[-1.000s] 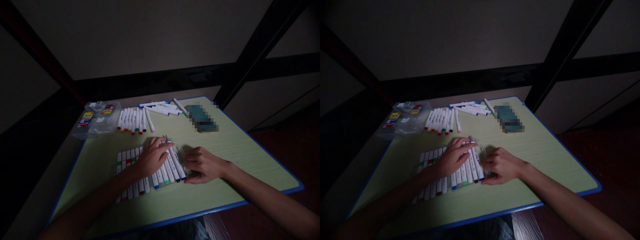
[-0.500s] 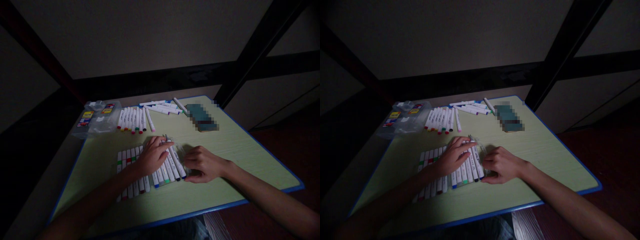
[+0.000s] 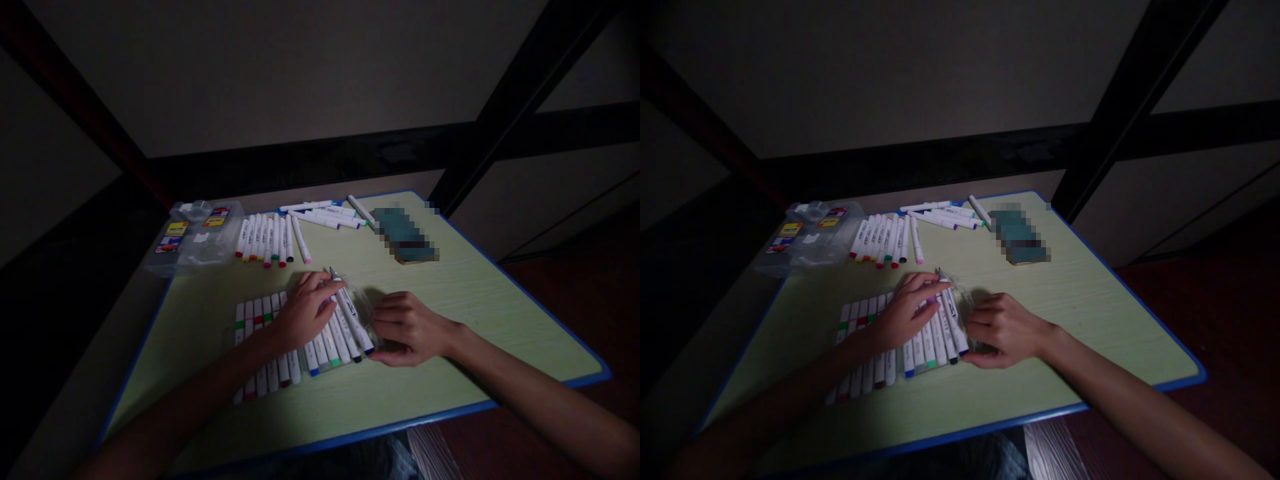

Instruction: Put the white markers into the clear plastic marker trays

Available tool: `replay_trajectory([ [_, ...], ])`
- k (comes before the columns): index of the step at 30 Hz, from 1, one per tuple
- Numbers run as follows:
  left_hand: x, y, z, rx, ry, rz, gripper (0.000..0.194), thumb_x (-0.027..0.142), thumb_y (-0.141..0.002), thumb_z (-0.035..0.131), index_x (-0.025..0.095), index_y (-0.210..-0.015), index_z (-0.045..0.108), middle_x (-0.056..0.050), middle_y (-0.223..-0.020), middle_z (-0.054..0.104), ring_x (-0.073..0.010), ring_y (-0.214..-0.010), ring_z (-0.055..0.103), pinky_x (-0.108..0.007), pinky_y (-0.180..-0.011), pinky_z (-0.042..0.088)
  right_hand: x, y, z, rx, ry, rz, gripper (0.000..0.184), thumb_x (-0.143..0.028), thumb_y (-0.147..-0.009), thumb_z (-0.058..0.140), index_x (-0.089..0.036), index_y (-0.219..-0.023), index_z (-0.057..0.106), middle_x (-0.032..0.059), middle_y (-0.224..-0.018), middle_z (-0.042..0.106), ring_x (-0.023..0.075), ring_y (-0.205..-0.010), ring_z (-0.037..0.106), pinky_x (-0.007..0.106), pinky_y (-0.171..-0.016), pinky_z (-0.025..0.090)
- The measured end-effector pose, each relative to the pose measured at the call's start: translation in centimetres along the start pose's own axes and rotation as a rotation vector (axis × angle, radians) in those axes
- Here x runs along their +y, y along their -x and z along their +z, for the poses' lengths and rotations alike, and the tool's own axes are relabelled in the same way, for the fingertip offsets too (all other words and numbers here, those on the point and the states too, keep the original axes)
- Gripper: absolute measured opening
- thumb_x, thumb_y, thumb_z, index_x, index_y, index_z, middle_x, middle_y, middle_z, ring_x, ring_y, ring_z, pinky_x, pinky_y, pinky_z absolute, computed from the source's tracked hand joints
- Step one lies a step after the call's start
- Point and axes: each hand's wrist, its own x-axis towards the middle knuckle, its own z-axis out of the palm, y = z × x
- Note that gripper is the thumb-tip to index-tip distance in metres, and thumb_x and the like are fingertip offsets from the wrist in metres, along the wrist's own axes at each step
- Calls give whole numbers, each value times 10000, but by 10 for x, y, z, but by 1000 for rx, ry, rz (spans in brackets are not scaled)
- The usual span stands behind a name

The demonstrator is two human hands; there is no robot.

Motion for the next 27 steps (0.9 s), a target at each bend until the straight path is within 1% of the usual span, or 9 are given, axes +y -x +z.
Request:
replay_trajectory([
  [3, -1, 0, 0, 28, 22, -2, 366, 83, -781, 488, 196, -1121, 560, -72, -1082, 505, -209, -1054, 439, -395, -930, 388, -2, -2, -1, 70, 25, -15, 327, -380, -843, 454, -186, -582, 487, -5, -543, 496, 119, -514, 422, 274, -482, 312],
  [5, -2, 0, 1, 43, 31, 1, 373, 76, -776, 489, 207, -1119, 557, -64, -1076, 508, -204, -1047, 444, -394, -922, 395, -2, -3, -1, 92, 29, -27, 303, -377, -851, 458, -175, -634, 521, 5, -583, 527, 122, -544, 456, 266, -500, 372],
  [7, -3, 0, 2, 49, 35, 2, 379, 71, -770, 493, 199, -1122, 552, -65, -1079, 509, -205, -1053, 442, -396, -924, 395, -2, -3, 0, 105, 18, -41, 274, -381, -858, 459, -151, -754, 564, 26, -667, 577, 128, -609, 509, 267, -547, 436],
  [9, -4, 0, 3, 48, 37, 3, 390, 60, -761, 494, 184, -1127, 547, -70, -1087, 508, -208, -1062, 436, -400, -932, 391, -2, -4, 1, 108, 12, -50, 286, -380, -867, 455, -120, -900, 568, 50, -758, 609, 136, -683, 548, 275, -592, 477],
  [12, -5, 0, 4, 52, 41, 9, 417, 43, -749, 491, 198, -1132, 541, -62, -1093, 507, -209, -1071, 430, -406, -938, 388, -2, -7, 1, 113, 12, -65, 314, -366, -885, 427, -98, -996, 546, 69, -820, 616, 143, -750, 575, 281, -619, 507],
  [15, -5, 0, 5, 55, 47, 8, 441, 25, -737, 491, 218, -1130, 542, -54, -1082, 510, -206, -1062, 435, -404, -931, 396, -5, -8, 1, 114, 3, -69, 311, -342, -902, 392, -95, -1006, 549, 85, -877, 613, 148, -813, 590, 284, -654, 528],
  [19, -5, 0, 5, 68, 62, 5, 435, 28, -743, 497, 227, -1127, 548, -53, -1082, 510, -206, -1069, 432, -407, -931, 398, -7, -9, 1, 95, -55, -37, 319, -335, -906, 384, -85, -980, 568, 108, -945, 615, 150, -840, 602, 280, -713, 541],
  [22, -5, 0, 5, 76, 84, -8, 398, 49, -752, 510, 208, -1114, 559, -60, -1076, 518, -206, -1066, 438, -406, -932, 398, -7, -9, 0, 108, -88, -33, 309, -324, -899, 405, -78, -977, 575, 112, -952, 627, 158, -864, 608, 281, -743, 541],
  [27, -5, -1, 4, 105, 172, -53, 377, 59, -757, 506, 207, -1095, 581, -63, -1063, 529, -198, -1048, 468, -406, -936, 400, -6, -9, 1, 115, -117, -41, 290, -313, -882, 448, -79, -994, 579, 111, -946, 646, 166, -862, 618, 297, -733, 546],
])
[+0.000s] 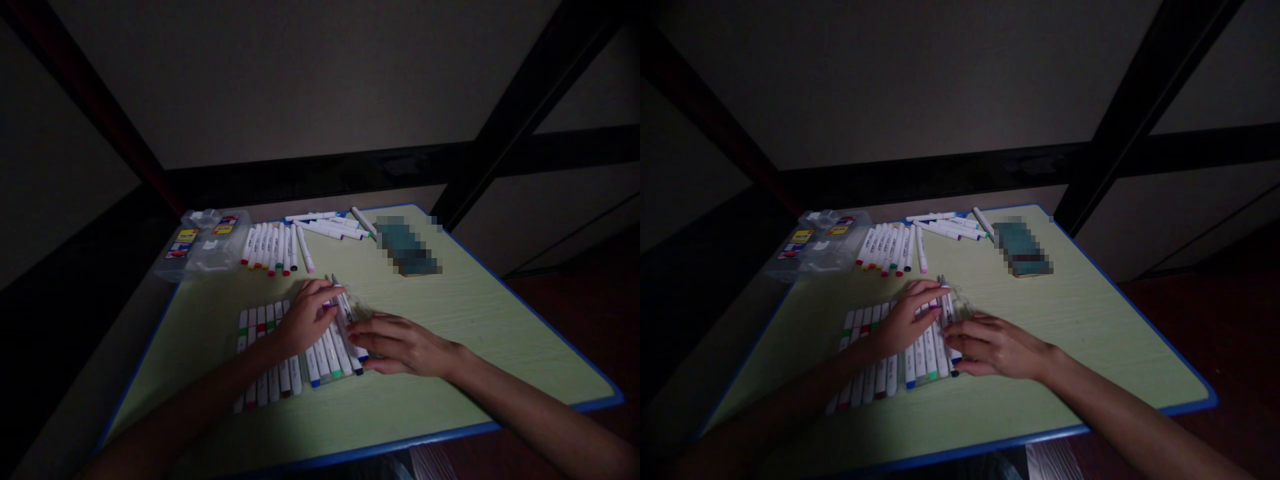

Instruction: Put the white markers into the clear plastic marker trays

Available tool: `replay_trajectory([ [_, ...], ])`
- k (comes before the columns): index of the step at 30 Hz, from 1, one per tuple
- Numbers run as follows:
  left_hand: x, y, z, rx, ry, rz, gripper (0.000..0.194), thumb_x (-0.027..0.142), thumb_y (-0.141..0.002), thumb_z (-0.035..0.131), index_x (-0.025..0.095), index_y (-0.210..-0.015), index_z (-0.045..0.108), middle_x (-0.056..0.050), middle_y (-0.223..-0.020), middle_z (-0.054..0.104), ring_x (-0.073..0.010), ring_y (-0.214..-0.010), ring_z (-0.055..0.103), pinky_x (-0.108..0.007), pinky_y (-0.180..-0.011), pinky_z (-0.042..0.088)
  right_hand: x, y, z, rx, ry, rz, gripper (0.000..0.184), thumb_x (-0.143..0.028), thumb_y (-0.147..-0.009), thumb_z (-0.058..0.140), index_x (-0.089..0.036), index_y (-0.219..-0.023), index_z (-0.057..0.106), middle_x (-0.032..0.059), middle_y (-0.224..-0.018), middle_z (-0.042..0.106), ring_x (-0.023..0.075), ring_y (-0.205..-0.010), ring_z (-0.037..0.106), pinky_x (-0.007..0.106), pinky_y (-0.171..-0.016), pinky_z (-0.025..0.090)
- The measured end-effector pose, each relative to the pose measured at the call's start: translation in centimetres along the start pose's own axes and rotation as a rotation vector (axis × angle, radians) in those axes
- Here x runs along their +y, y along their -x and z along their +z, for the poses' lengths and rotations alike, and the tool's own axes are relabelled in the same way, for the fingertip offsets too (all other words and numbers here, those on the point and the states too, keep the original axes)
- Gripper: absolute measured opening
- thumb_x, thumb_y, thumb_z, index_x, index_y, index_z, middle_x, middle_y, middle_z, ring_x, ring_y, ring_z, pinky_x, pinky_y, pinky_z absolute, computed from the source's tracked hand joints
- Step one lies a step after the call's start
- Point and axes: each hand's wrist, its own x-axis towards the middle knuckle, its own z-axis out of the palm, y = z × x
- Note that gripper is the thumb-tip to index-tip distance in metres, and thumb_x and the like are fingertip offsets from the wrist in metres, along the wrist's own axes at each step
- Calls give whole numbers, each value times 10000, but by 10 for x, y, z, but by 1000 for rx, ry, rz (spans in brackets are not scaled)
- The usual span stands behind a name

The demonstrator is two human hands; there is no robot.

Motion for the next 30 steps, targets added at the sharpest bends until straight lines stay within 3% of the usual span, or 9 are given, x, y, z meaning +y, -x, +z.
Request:
replay_trajectory([
  [7, 0, -4, 1, 75, 318, -101, 368, 70, -739, 505, 150, -1090, 579, -97, -1101, 539, -182, -975, 545, -356, -871, 461, 0, 1, 1, -43, -10, 34, 286, -285, -874, 468, -71, -1033, 573, 140, -1015, 639, 179, -937, 611, 322, -771, 539],
  [11, 6, -5, 1, 3, 591, -275, 410, 122, -759, 515, 138, -1169, 516, -70, -916, 625, -145, -800, 597, -299, -742, 507, 0, -1, 1, -6, 9, 43, 280, -288, -880, 457, -88, -1036, 576, 126, -1021, 641, 169, -936, 607, 314, -780, 539],
  [15, 17, -3, -1, -33, 664, -341, 410, 120, -716, 568, 139, -1126, 545, -42, -818, 637, -140, -749, 600, -279, -697, 503, 0, -1, 3, 1, 29, 43, 284, -287, -886, 447, -89, -1044, 576, 126, -1026, 642, 168, -934, 608, 310, -764, 543],
  [21, 22, -3, -6, 31, 650, -361, 411, 91, -698, 557, 134, -1106, 539, -50, -884, 635, -146, -775, 603, -267, -691, 493, -2, -3, 1, -55, 52, 33, 327, -287, -896, 412, -101, -1140, 527, 150, -1145, 589, 178, -1036, 570, 336, -808, 530],
  [25, 14, -8, -12, 117, 692, -351, 512, 66, -700, 530, 159, -1196, 446, -74, -996, 620, -150, -864, 606, -260, -730, 485, 2, -3, -1, 15, -10, 106, 270, -216, -885, 422, -120, -1115, 528, 132, -1102, 597, 163, -1028, 567, 306, -814, 527],
  [28, 3, -15, -24, 189, 771, -426, 524, 103, -723, 523, 189, -1216, 366, -72, -988, 632, -137, -755, 628, -245, -638, 493, 10, 1, 1, 41, -77, 195, 249, -176, -866, 443, -140, -1095, 534, 122, -1074, 589, 161, -1024, 560, 302, -815, 521],
  [30, -6, -21, -35, 280, 825, -475, 434, 131, -733, 533, 182, -1139, 389, -59, -935, 647, -122, -696, 628, -232, -612, 491, 15, 3, 2, 55, -106, 238, 236, -156, -856, 451, -141, -1074, 540, 118, -1041, 587, 157, -991, 567, 296, -793, 523],
])
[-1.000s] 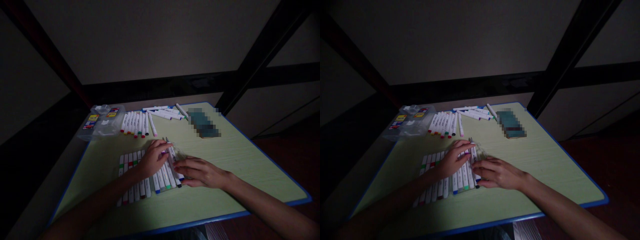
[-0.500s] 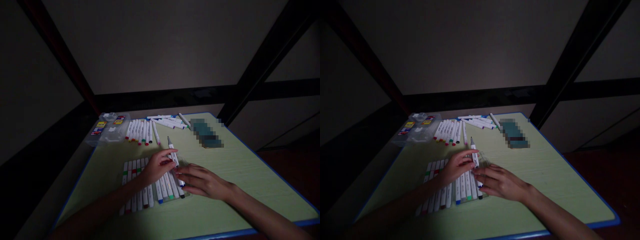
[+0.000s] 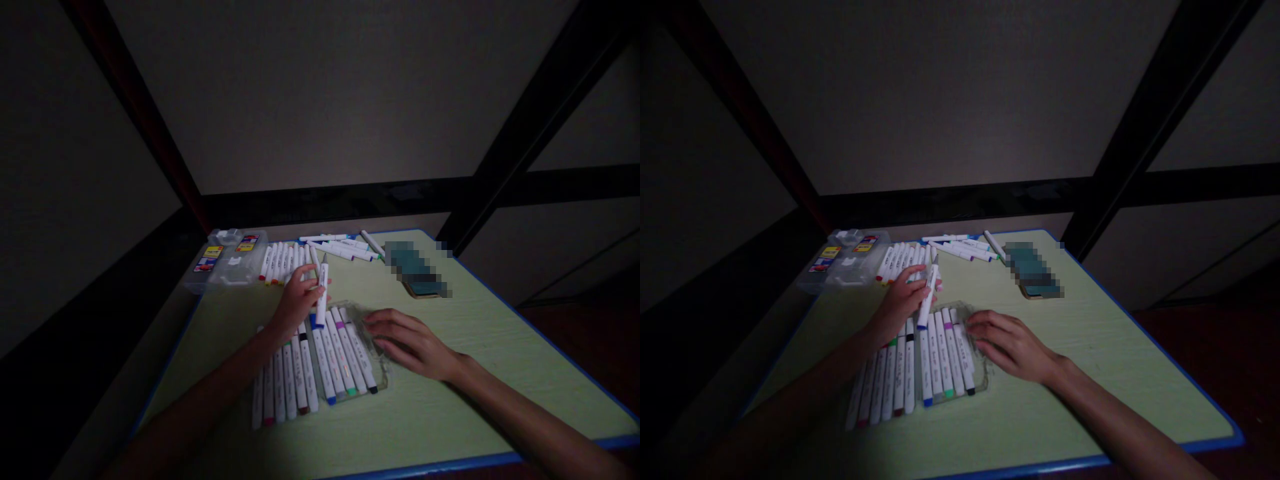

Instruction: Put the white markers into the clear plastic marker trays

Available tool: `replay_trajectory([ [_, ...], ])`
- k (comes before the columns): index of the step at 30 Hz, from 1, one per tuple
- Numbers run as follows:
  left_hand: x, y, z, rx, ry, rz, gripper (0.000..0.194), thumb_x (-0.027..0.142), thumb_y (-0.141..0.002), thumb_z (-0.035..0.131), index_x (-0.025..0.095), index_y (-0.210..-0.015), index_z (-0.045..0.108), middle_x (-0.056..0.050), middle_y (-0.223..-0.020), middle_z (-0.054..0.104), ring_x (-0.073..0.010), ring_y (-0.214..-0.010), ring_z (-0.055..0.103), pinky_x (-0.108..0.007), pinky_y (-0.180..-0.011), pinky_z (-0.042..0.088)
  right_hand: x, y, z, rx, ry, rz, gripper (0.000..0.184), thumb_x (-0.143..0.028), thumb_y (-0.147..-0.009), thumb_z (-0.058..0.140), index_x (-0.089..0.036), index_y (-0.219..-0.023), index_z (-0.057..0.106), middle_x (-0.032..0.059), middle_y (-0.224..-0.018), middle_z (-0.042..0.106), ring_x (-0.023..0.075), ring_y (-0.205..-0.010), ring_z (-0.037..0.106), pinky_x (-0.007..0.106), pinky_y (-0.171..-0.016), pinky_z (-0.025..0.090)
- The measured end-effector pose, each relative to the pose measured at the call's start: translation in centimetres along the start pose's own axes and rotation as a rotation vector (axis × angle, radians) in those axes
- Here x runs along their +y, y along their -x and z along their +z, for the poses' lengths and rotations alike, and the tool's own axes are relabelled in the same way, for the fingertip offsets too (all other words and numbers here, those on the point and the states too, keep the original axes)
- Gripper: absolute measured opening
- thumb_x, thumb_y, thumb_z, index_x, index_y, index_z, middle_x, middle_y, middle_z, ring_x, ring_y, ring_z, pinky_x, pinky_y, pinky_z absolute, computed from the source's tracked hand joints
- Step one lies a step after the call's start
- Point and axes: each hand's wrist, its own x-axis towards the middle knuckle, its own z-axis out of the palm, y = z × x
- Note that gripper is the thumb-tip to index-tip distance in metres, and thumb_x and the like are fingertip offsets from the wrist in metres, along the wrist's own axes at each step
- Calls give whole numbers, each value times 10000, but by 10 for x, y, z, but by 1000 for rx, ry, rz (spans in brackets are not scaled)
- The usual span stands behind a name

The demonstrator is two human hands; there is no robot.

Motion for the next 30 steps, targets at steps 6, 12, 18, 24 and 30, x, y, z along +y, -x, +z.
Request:
replay_trajectory([
  [6, 7, -29, -37, 213, 100, -48, 311, 188, -655, 627, 136, -927, 486, -9, -714, 613, -89, -552, 576, -206, -524, 458, 5, -1, 1, 30, -26, 53, 209, -153, -855, 437, -143, -1026, 558, 103, -960, 591, 152, -910, 580, 287, -741, 531],
  [12, -1, -51, -62, 293, -88, 76, 427, 231, -551, 670, 159, -922, 470, 18, -710, 591, -100, -559, 563, -205, -513, 434, 7, -1, 0, 9, 2, 40, 207, -150, -860, 421, -139, -999, 574, 99, -935, 593, 149, -875, 582, 289, -718, 532],
  [18, 5, -78, -79, 453, -748, 176, 305, 172, -615, 594, 126, -908, 524, 6, -663, 540, -143, -632, 558, -238, -590, 442, 11, 4, 0, -23, 38, 15, 202, -161, -868, 411, -141, -963, 589, 99, -937, 590, 150, -870, 586, 289, -719, 525],
  [24, 13, -89, -71, 423, -1277, 201, 302, 156, -683, 534, 117, -980, 573, -25, -671, 590, -173, -673, 573, -254, -671, 428, 12, 6, -1, -39, 76, 6, 200, -169, -870, 402, -143, -893, 598, 95, -938, 590, 150, -849, 593, 295, -705, 524],
  [30, 2, -96, -76, 443, -1303, 201, 272, 183, -687, 537, 110, -942, 598, -40, -695, 615, -170, -672, 576, -237, -661, 423, 10, 5, -2, -63, 106, -24, 206, -175, -881, 395, -135, -887, 597, 96, -946, 595, 155, -874, 591, 306, -718, 530],
])
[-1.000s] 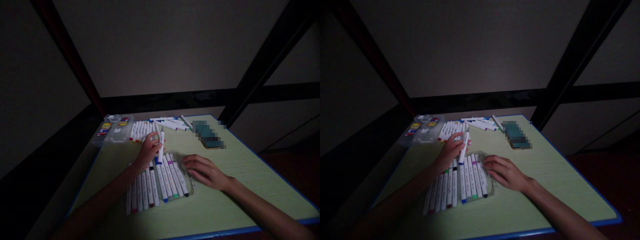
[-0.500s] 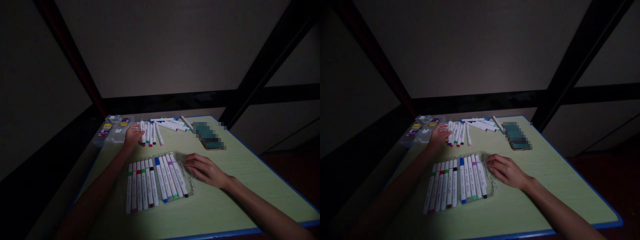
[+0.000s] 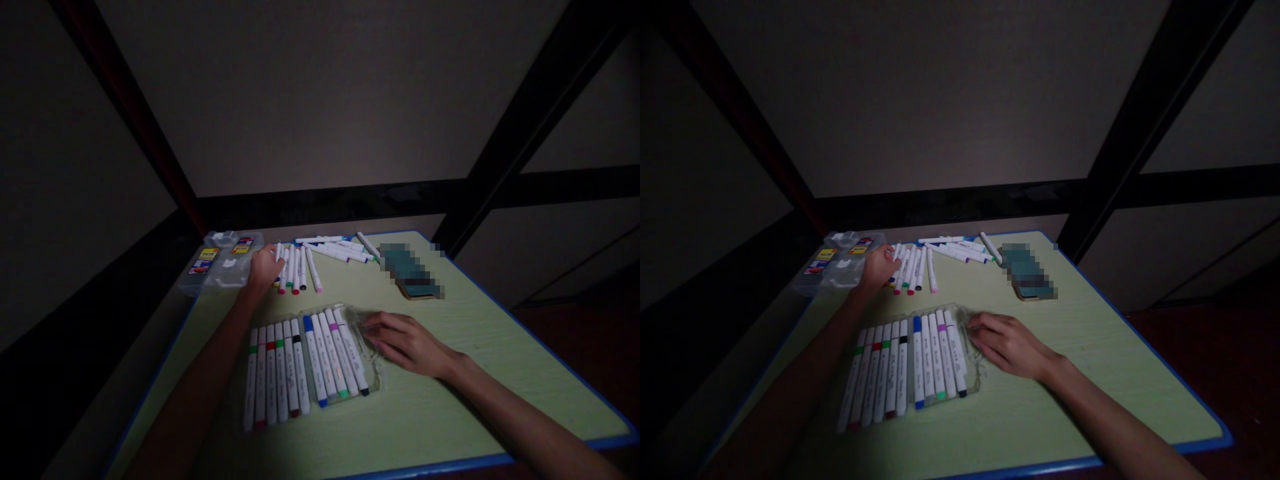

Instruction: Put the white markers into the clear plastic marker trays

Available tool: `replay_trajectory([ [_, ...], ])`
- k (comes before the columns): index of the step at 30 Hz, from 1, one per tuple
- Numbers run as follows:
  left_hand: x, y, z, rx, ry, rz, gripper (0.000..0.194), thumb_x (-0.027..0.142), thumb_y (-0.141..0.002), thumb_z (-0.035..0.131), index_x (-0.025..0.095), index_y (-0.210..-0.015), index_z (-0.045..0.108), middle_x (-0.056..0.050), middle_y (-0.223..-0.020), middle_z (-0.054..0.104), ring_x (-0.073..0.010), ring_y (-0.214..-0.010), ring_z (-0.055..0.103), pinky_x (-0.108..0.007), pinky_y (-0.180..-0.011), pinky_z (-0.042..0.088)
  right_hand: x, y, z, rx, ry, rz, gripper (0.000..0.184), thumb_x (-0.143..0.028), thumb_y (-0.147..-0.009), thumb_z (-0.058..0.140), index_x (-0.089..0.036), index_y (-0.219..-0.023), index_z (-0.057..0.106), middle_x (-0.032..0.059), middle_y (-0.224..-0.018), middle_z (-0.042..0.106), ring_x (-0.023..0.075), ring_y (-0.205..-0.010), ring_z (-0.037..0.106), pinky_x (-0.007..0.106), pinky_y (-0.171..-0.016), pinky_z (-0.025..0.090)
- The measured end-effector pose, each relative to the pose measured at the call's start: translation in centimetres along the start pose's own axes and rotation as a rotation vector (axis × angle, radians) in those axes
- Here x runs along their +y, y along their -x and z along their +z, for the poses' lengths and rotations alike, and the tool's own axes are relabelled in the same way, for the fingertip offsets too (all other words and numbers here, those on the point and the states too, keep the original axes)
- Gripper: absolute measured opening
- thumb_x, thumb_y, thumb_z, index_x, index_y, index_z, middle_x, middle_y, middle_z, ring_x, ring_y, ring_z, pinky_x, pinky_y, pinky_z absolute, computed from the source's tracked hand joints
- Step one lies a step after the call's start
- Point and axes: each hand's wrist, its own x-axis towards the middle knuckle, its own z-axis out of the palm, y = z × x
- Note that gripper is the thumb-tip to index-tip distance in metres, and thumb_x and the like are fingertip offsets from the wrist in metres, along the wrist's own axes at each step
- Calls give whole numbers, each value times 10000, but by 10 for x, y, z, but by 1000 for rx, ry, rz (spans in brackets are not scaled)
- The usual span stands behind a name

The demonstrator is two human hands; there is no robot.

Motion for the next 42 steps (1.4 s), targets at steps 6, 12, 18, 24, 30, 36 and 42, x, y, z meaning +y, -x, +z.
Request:
replay_trajectory([
  [6, -9, -1, 6, -2, 16, 10, 258, 189, -687, 538, 105, -921, 607, -29, -693, 617, -151, -659, 575, -221, -646, 420, -1, -1, -1, -34, 17, -25, 203, -177, -881, 399, -122, -908, 593, 102, -951, 596, 162, -871, 589, 312, -716, 535],
  [12, -7, 0, 10, 10, 7, 14, 265, 191, -687, 535, 96, -922, 615, -47, -715, 631, -164, -681, 582, -235, -664, 424, -2, 0, 0, -34, 33, -25, 200, -174, -880, 401, -125, -911, 593, 95, -942, 595, 161, -868, 586, 312, -709, 535],
  [18, -5, 0, 11, -2, -6, 19, 236, 192, -687, 536, 92, -869, 648, -64, -721, 647, -179, -693, 589, -250, -691, 427, -1, 0, 0, -46, 53, -23, 225, -189, -889, 383, -124, -896, 598, 96, -913, 599, 159, -850, 589, 314, -698, 536],
  [24, -3, 1, 11, 1, 2, 34, 213, 170, -700, 513, 97, -832, 663, -66, -722, 653, -177, -691, 588, -248, -693, 424, -1, 0, 0, -44, 54, -26, 214, -182, -885, 392, -130, -894, 599, 95, -926, 602, 160, -848, 588, 312, -698, 537],
  [30, -5, 2, 12, 14, 19, 53, 185, 167, -708, 509, 98, -796, 657, -65, -680, 637, -175, -660, 573, -255, -670, 419, -1, 0, -1, -53, 57, -41, 219, -181, -887, 383, -129, -902, 594, 95, -916, 601, 162, -849, 584, 318, -700, 534],
  [36, -6, -1, 10, 44, 49, 112, 181, 182, -727, 493, 92, -762, 647, -73, -708, 619, -180, -704, 548, -265, -704, 408, -1, 0, 0, -50, 58, -29, 200, -178, -885, 395, -140, -896, 591, 88, -916, 604, 152, -838, 587, 299, -703, 522],
  [42, -1, -2, 0, 14, 107, 193, 207, 148, -720, 441, 112, -739, 644, -33, -620, 561, -149, -606, 492, -244, -605, 376, -1, 0, -2, -48, 21, -16, 191, -173, -880, 408, -135, -915, 592, 93, -941, 600, 154, -863, 584, 291, -712, 515],
])
